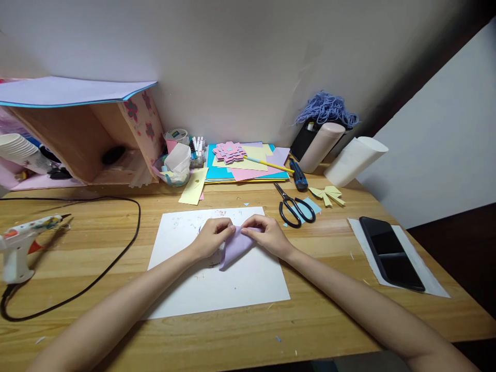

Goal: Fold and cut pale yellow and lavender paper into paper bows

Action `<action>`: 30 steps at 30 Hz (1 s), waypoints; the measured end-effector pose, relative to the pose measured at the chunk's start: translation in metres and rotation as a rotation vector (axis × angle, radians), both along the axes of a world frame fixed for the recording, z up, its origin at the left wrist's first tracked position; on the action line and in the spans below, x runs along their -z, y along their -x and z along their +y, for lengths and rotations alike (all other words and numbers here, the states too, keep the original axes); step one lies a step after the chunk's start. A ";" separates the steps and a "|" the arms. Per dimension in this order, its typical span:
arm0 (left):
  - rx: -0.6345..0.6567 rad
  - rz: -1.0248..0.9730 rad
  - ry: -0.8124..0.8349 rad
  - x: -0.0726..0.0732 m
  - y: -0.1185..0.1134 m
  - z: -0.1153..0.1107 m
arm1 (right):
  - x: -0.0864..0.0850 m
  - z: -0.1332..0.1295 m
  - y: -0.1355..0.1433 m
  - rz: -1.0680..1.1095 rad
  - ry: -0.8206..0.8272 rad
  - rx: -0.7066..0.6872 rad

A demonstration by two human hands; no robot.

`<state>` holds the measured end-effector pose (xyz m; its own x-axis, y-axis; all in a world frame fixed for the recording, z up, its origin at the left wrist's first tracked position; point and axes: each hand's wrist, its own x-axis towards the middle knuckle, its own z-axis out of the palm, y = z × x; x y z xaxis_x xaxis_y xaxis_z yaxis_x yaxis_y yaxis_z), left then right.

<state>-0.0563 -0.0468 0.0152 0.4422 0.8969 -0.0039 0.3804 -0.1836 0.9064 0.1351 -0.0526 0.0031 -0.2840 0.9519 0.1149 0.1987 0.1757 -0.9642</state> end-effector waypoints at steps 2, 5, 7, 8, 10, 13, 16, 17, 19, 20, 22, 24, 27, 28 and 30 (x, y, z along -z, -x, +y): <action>-0.007 -0.006 0.012 0.000 0.000 0.000 | 0.002 0.003 -0.001 0.069 0.036 0.081; -0.074 -0.030 -0.015 -0.001 -0.001 -0.001 | 0.003 0.008 -0.003 0.254 0.167 0.189; -0.122 -0.047 -0.048 -0.002 -0.001 -0.003 | 0.003 0.009 -0.004 0.355 0.262 0.188; -0.140 -0.051 -0.063 -0.002 -0.001 -0.004 | 0.003 0.010 -0.004 0.380 0.294 0.163; -0.166 -0.048 -0.091 -0.003 -0.001 -0.006 | 0.002 0.009 -0.004 0.374 0.337 0.091; -0.185 -0.036 -0.135 -0.004 -0.001 -0.008 | 0.002 0.008 -0.004 0.314 0.352 0.057; -0.187 -0.033 -0.162 -0.005 -0.001 -0.009 | 0.005 0.008 -0.004 0.308 0.324 0.125; -0.186 -0.036 -0.165 -0.005 -0.002 -0.009 | 0.006 0.008 -0.003 0.315 0.312 0.148; -0.191 -0.046 -0.163 -0.005 -0.002 -0.008 | 0.009 0.007 -0.003 0.330 0.300 0.183; -0.194 -0.052 -0.158 -0.005 -0.002 -0.008 | 0.010 0.007 -0.002 0.337 0.302 0.193; -0.198 -0.064 -0.137 -0.004 -0.002 -0.007 | 0.011 0.007 -0.002 0.357 0.310 0.200; -0.196 -0.079 -0.112 -0.003 -0.001 -0.006 | 0.011 0.008 -0.001 0.377 0.312 0.194; -0.195 -0.096 -0.078 -0.002 0.000 -0.005 | 0.010 0.008 0.000 0.396 0.306 0.197; -0.195 -0.096 -0.069 -0.002 0.000 -0.004 | 0.009 0.008 0.000 0.401 0.304 0.201; -0.191 -0.093 -0.054 -0.002 0.000 -0.003 | 0.009 0.007 0.000 0.420 0.303 0.203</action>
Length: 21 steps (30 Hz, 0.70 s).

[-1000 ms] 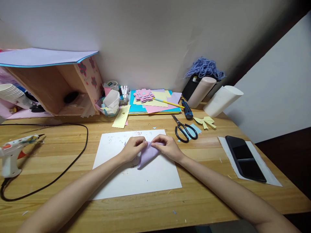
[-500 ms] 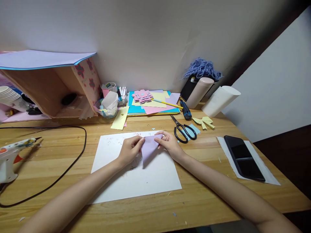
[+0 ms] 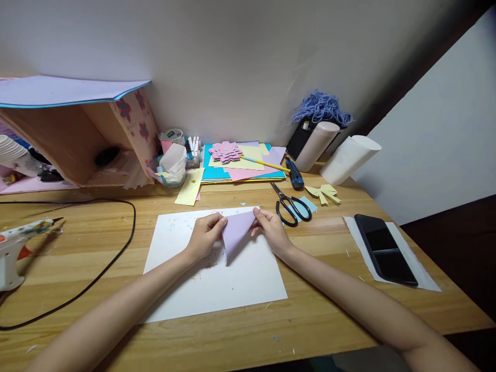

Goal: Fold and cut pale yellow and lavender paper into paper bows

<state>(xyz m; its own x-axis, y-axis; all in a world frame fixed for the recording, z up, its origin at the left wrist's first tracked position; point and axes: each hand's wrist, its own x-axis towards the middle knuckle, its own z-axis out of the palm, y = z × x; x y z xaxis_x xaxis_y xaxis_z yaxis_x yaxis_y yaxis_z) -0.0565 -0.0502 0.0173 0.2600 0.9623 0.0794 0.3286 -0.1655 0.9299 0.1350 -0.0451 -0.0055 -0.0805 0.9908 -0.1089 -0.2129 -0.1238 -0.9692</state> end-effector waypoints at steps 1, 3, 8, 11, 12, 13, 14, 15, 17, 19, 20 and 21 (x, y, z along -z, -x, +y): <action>0.002 0.002 0.005 0.000 0.000 0.000 | 0.000 0.000 0.000 0.014 -0.001 -0.003; -0.002 0.003 0.010 0.000 0.000 0.001 | -0.001 0.000 -0.001 0.039 -0.006 -0.020; -0.046 -0.026 0.035 0.002 0.001 0.002 | 0.000 0.005 -0.003 0.044 -0.016 0.006; -0.047 -0.052 0.064 0.004 0.001 0.002 | 0.000 0.006 -0.004 -0.002 -0.017 0.055; -0.046 -0.059 0.068 0.004 0.001 0.002 | -0.001 0.006 -0.004 -0.017 -0.019 0.063; -0.045 -0.065 0.073 0.004 0.001 0.002 | -0.001 0.005 -0.004 -0.027 -0.023 0.072; -0.042 -0.071 0.079 0.004 0.001 0.003 | -0.002 0.005 -0.003 -0.033 -0.027 0.079; -0.037 -0.078 0.087 0.004 0.001 0.003 | -0.002 0.004 -0.003 -0.035 -0.030 0.085; -0.024 -0.094 0.114 0.003 0.001 0.003 | -0.004 0.003 -0.003 -0.034 -0.032 0.091; -0.024 -0.109 0.138 0.002 0.001 0.003 | -0.004 0.003 -0.004 -0.023 -0.029 0.094; -0.032 -0.116 0.143 0.001 0.001 0.003 | -0.004 0.003 -0.004 -0.012 -0.025 0.094; -0.043 -0.125 0.148 0.001 0.001 0.003 | -0.004 0.004 -0.005 0.002 -0.020 0.091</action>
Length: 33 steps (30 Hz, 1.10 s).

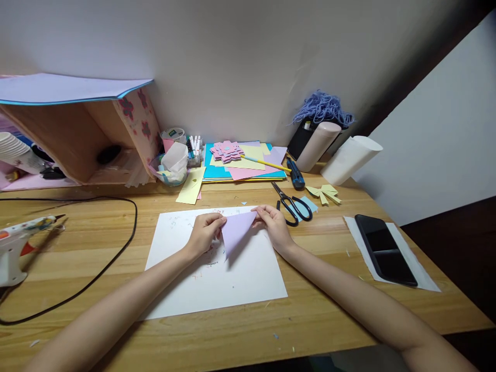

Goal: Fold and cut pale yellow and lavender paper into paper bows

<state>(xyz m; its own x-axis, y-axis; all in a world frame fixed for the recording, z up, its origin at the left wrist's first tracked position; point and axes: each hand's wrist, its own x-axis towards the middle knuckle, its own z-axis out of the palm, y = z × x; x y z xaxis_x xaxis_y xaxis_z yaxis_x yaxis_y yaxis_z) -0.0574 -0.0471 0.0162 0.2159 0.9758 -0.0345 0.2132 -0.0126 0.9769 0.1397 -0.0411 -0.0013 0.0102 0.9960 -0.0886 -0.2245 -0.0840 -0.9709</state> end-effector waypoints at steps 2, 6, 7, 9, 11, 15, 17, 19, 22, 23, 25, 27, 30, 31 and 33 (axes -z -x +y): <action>-0.021 -0.028 0.007 0.000 0.000 0.001 | -0.001 0.001 -0.001 0.038 0.013 -0.028; -0.046 -0.084 -0.008 0.003 0.000 0.002 | -0.005 -0.003 0.002 0.045 0.065 -0.213; -0.045 -0.088 -0.017 0.003 0.000 0.001 | -0.006 -0.006 0.003 0.020 0.082 -0.274; -0.025 -0.091 -0.033 0.004 -0.001 0.001 | -0.008 -0.011 0.008 -0.035 0.101 -0.369; -0.001 -0.085 -0.038 0.004 -0.002 0.000 | -0.007 -0.015 0.012 -0.053 0.096 -0.387; 0.025 -0.096 -0.005 0.003 -0.004 0.000 | -0.005 -0.016 0.014 -0.026 0.088 -0.311; 0.044 -0.103 0.022 0.003 -0.004 0.001 | -0.004 -0.015 0.013 -0.019 0.079 -0.282; 0.064 -0.098 0.042 0.004 -0.003 0.001 | -0.005 -0.014 0.012 -0.014 0.068 -0.267; 0.061 -0.089 0.028 0.003 -0.003 0.001 | -0.007 -0.012 0.010 -0.024 0.100 -0.333; 0.050 -0.088 0.020 0.003 -0.002 0.001 | -0.008 -0.011 0.009 -0.033 0.126 -0.386; 0.027 -0.090 0.008 0.003 -0.002 0.001 | -0.010 -0.009 0.008 -0.057 0.175 -0.489; 0.013 -0.093 0.002 0.003 -0.002 0.001 | -0.012 -0.008 0.007 -0.083 0.194 -0.518; -0.008 -0.091 -0.012 0.003 -0.003 0.001 | -0.014 -0.007 0.007 -0.096 0.193 -0.523; -0.017 -0.090 -0.016 0.003 -0.003 0.001 | -0.014 -0.008 0.007 -0.101 0.194 -0.541; -0.029 -0.088 -0.027 0.003 -0.002 0.001 | -0.016 -0.008 0.006 -0.125 0.192 -0.573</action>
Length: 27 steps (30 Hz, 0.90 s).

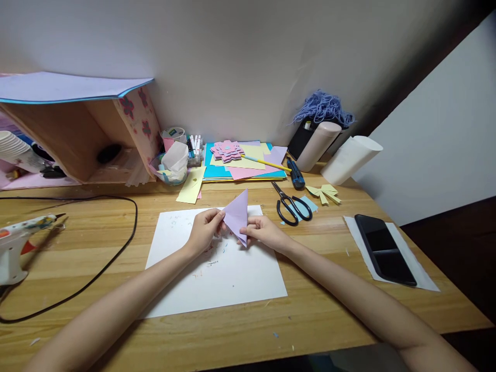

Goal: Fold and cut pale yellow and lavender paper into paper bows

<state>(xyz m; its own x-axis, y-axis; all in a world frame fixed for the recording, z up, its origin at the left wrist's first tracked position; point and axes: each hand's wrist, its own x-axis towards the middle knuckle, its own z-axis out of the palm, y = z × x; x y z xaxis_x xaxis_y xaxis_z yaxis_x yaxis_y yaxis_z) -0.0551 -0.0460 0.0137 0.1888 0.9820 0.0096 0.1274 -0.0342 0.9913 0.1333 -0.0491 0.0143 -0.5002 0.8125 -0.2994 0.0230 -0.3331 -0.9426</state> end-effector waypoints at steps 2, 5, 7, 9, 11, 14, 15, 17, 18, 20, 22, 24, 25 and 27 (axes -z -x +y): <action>-0.006 0.002 -0.008 0.000 0.000 0.001 | 0.000 0.000 0.000 -0.018 -0.017 -0.003; -0.038 -0.011 -0.001 0.001 0.001 0.002 | 0.002 0.000 -0.002 -0.024 -0.010 -0.026; -0.053 -0.016 0.000 0.003 0.001 0.003 | 0.003 0.001 -0.002 -0.041 0.004 -0.041; -0.054 -0.013 -0.011 0.004 0.001 0.004 | 0.004 0.002 -0.003 -0.054 0.006 -0.044; -0.062 -0.014 -0.018 0.004 0.001 0.004 | 0.004 0.003 -0.004 -0.045 0.000 -0.058; -0.072 -0.012 -0.024 0.004 0.001 0.003 | 0.005 0.003 -0.004 -0.044 -0.007 -0.090; -0.070 -0.009 -0.027 0.005 0.001 0.003 | 0.005 0.003 -0.005 -0.048 -0.008 -0.095; -0.071 -0.003 -0.032 0.005 0.001 0.003 | 0.007 0.002 -0.005 -0.051 -0.009 -0.104; -0.077 0.001 -0.035 0.006 0.001 0.003 | 0.009 0.002 -0.005 -0.048 -0.009 -0.108; -0.090 0.016 -0.044 0.006 0.002 0.003 | 0.011 0.001 -0.005 -0.042 0.000 -0.109; -0.089 0.040 -0.059 0.006 0.001 0.003 | 0.012 0.001 -0.006 -0.032 0.020 -0.116; -0.077 0.049 -0.068 0.004 0.001 0.003 | 0.011 0.001 -0.006 -0.023 0.035 -0.159; -0.068 0.047 -0.070 0.003 0.001 0.003 | 0.010 0.002 -0.006 -0.015 0.035 -0.184; -0.036 0.044 -0.080 0.001 0.002 0.002 | 0.008 0.003 -0.007 0.010 0.016 -0.176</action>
